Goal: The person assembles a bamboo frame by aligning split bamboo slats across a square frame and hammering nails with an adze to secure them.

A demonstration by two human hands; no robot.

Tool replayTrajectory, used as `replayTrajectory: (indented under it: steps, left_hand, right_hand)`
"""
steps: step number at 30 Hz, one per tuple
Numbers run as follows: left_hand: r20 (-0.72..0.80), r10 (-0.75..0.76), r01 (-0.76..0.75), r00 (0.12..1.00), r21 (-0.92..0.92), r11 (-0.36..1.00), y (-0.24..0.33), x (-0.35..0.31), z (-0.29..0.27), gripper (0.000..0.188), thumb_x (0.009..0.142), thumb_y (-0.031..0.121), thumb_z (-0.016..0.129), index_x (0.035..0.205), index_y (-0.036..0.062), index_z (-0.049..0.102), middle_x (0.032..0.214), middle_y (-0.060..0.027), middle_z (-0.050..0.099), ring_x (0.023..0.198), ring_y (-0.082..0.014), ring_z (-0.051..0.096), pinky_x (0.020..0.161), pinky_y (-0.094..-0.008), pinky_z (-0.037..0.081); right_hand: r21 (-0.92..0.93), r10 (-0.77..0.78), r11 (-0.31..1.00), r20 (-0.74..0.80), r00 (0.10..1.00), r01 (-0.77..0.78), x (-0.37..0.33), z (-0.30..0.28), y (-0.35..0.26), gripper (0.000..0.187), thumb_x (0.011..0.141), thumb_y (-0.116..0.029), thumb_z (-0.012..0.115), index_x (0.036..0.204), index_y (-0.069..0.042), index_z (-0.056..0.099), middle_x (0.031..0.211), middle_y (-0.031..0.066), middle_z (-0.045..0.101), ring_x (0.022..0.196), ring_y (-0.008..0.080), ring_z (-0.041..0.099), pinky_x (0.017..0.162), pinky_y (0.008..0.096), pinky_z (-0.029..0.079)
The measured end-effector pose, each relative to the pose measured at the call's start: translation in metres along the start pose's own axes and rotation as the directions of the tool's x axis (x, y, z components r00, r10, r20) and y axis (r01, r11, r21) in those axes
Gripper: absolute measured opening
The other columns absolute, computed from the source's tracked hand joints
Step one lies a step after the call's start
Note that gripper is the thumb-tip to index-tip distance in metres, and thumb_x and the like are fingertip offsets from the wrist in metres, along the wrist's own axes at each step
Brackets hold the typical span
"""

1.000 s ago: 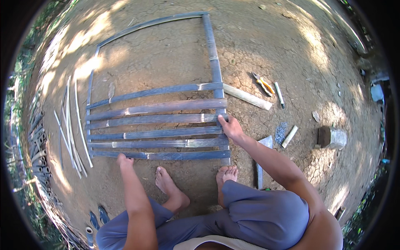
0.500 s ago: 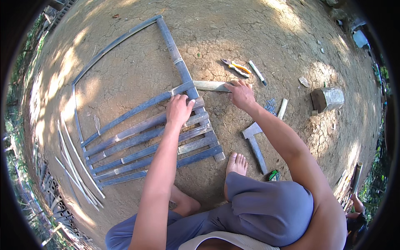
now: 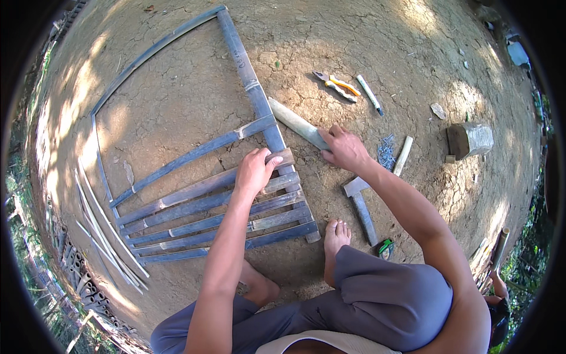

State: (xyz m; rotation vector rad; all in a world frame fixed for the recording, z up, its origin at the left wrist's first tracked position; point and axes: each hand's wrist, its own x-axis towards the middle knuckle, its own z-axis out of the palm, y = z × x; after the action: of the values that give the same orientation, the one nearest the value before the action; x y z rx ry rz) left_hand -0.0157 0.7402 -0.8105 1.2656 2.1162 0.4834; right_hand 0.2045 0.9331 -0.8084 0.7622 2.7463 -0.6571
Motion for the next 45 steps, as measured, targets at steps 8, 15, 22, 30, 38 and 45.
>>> replayTrajectory:
  steps: [8, 15, 22, 30, 38, 45]
  left_hand:
    - [0.013, 0.036, -0.035, 0.999, -0.064, 0.997, 0.003, -0.022, 0.010, 0.040, 0.095, 0.041, 0.071, 0.101, 0.0009, 0.068, 0.096, -0.0216, 0.069, 0.094, -0.0422, 0.067, 0.082, -0.0491, 0.052]
    - [0.053, 0.047, -0.046, 0.997, -0.014, 0.999, 0.011, -0.046, 0.026, 0.041, 0.093, 0.041, 0.072, 0.099, 0.0012, 0.069, 0.095, -0.0230, 0.070, 0.092, -0.0417, 0.069, 0.081, -0.0485, 0.053]
    - [0.098, 0.085, -0.083, 0.992, -0.018, 0.996, 0.025, -0.063, 0.029, 0.042, 0.090, 0.044, 0.074, 0.097, 0.0019, 0.071, 0.091, -0.0216, 0.071, 0.089, -0.0419, 0.069, 0.079, -0.0485, 0.054]
    - [0.095, 0.098, -0.096, 0.991, -0.025, 0.995, 0.020, -0.061, 0.033, 0.040, 0.090, 0.041, 0.074, 0.097, 0.0017, 0.070, 0.090, -0.0202, 0.069, 0.088, -0.0403, 0.067, 0.079, -0.0479, 0.053]
    - [0.136, -0.025, 0.028, 0.990, -0.019, 0.999, 0.031, -0.066, 0.023, 0.038, 0.091, 0.040, 0.074, 0.099, 0.0030, 0.070, 0.095, -0.0178, 0.068, 0.091, -0.0406, 0.065, 0.080, -0.0474, 0.053]
    - [-0.182, 0.105, -0.041, 0.978, 0.323, 0.945, 0.029, -0.032, -0.015, 0.041, 0.087, 0.029, 0.078, 0.121, 0.0086, 0.068, 0.117, -0.0107, 0.068, 0.111, -0.0342, 0.063, 0.099, -0.0453, 0.051]
  right_hand:
    - [0.046, -0.149, 0.988, 0.015, 0.989, 0.148, -0.031, 0.010, -0.021, 0.068, 0.075, -0.024, 0.083, 0.136, -0.011, 0.056, 0.111, 0.0175, 0.062, 0.105, 0.0375, 0.065, 0.087, 0.0474, 0.058]
    - [-0.005, -0.134, 0.991, 0.004, 0.991, 0.134, -0.034, 0.007, -0.021, 0.064, 0.076, -0.027, 0.082, 0.132, -0.010, 0.058, 0.112, 0.0191, 0.063, 0.107, 0.0387, 0.065, 0.090, 0.0473, 0.057]
    - [0.164, -0.103, 0.981, 0.006, 0.995, 0.101, -0.060, 0.029, -0.035, 0.065, 0.074, -0.033, 0.079, 0.130, -0.007, 0.060, 0.104, 0.0208, 0.066, 0.095, 0.0413, 0.069, 0.086, 0.0491, 0.058]
    - [0.257, -0.190, 0.947, -0.036, 0.981, 0.193, -0.049, 0.033, -0.036, 0.066, 0.073, -0.029, 0.080, 0.132, -0.007, 0.060, 0.106, 0.0209, 0.065, 0.095, 0.0420, 0.069, 0.086, 0.0483, 0.058]
    - [0.128, -0.319, 0.941, 0.037, 0.947, 0.312, -0.012, 0.019, -0.023, 0.063, 0.073, -0.027, 0.081, 0.130, -0.007, 0.063, 0.114, 0.0162, 0.063, 0.104, 0.0363, 0.066, 0.087, 0.0458, 0.058]
    - [0.153, -0.391, 0.913, 0.070, 0.918, 0.378, -0.008, 0.010, 0.000, 0.056, 0.073, -0.024, 0.082, 0.123, -0.008, 0.063, 0.110, 0.0146, 0.061, 0.105, 0.0345, 0.064, 0.083, 0.0446, 0.060]
